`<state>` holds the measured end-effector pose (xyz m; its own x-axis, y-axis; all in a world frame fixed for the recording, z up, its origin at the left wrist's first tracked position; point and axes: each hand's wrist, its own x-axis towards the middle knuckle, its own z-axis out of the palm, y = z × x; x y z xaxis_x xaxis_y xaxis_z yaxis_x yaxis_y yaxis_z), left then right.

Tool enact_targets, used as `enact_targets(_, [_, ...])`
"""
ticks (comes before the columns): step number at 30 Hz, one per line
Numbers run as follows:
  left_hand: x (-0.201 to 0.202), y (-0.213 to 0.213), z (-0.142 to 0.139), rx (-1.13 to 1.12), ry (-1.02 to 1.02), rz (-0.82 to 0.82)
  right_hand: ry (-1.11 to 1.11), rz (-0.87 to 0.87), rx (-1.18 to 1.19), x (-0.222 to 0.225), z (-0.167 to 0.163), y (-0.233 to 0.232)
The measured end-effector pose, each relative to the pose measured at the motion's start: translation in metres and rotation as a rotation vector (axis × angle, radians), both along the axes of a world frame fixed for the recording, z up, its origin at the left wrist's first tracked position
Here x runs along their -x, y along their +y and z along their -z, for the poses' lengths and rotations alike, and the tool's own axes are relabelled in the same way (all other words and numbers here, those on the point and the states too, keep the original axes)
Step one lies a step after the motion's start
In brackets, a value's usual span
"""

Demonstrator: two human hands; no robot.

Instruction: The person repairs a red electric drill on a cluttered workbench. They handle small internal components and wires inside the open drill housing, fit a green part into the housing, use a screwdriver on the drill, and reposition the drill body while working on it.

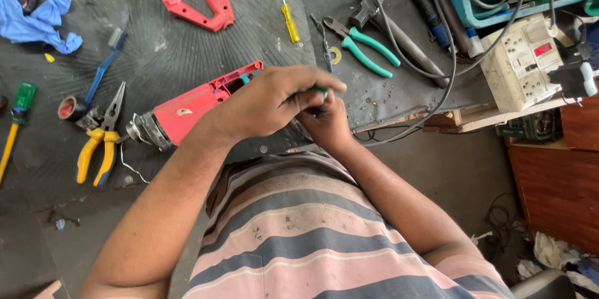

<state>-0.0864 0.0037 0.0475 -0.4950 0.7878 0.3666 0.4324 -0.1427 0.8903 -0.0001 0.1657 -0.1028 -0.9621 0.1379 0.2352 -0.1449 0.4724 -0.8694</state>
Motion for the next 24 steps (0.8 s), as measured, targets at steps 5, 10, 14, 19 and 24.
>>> enact_targets(5, [-0.013, 0.018, 0.048, -0.143, -0.223, -0.161, 0.025, -0.051, 0.147, 0.0, 0.015, 0.0])
enact_targets(10, [0.004, 0.027, 0.052, -0.075, -0.38, 0.026, -0.155, -0.015, 0.091, -0.003, 0.014, 0.002])
enact_targets(14, [-0.033, 0.046, 0.037, -0.204, 0.099, -0.545, -0.094, -0.021, 0.322, -0.002, 0.011, 0.002])
enact_targets(19, [-0.003, 0.046, 0.048, -0.09, -0.42, -0.065, -0.051, -0.025, -0.048, -0.004, 0.015, -0.001])
enact_targets(24, [-0.002, 0.046, 0.056, -0.112, -0.347, -0.077, -0.064, -0.014, 0.017, -0.006, 0.019, -0.003])
